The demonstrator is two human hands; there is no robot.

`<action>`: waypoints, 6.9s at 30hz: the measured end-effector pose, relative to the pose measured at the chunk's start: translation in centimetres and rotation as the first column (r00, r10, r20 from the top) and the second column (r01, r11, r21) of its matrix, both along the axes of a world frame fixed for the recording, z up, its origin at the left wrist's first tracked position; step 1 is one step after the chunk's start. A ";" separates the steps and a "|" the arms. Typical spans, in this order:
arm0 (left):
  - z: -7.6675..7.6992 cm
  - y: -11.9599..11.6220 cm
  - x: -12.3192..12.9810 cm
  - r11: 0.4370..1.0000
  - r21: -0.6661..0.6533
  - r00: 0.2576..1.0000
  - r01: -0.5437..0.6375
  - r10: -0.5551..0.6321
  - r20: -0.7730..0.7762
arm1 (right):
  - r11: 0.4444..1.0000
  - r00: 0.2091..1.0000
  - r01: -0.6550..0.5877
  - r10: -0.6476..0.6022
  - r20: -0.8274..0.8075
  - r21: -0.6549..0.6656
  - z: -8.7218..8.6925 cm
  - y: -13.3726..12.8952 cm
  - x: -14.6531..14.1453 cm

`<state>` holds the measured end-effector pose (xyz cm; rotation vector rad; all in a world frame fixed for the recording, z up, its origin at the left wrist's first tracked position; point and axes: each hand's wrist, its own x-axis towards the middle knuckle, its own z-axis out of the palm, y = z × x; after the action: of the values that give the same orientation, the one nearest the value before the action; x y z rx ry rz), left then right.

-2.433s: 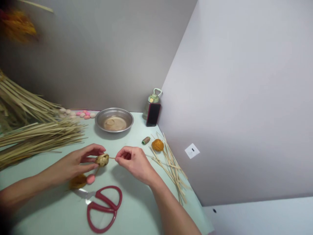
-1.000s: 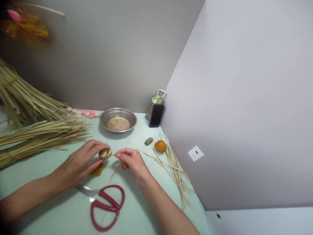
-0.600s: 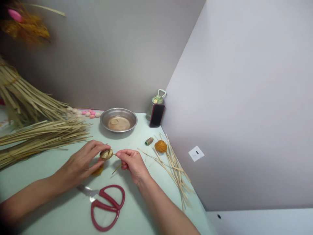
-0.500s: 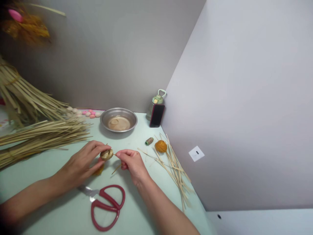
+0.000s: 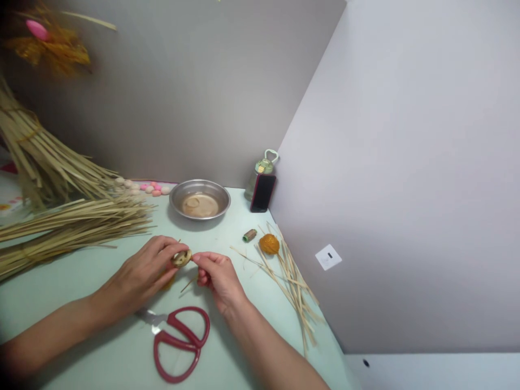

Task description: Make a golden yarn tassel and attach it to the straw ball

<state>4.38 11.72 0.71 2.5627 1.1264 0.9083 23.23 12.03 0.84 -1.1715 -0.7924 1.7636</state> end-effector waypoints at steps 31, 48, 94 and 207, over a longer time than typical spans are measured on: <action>0.5 0.0 0.9 0.873 -0.483 0.887 0.068 0.169 0.429 | 0.956 0.989 0.073 -0.107 0.104 0.285 0.1 -0.1 -0.2; -0.7 -0.2 0.3 0.969 -0.243 0.930 0.036 0.057 0.363 | 0.974 0.998 0.067 -0.070 0.006 0.218 -0.4 -0.1 -0.3; 0.8 1.1 -0.9 0.914 -0.403 0.951 0.046 0.083 0.297 | 0.926 0.957 -0.073 -0.040 0.288 0.371 0.3 -0.3 -0.5; 2.2 0.4 -1.5 0.952 -0.304 0.999 0.027 -0.011 0.053 | 0.898 0.930 -0.324 0.243 0.277 0.298 1.2 -0.8 0.1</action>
<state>2.88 12.08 2.88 2.2838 1.1266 0.7252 23.33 11.22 2.05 -1.0772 -1.4142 1.6445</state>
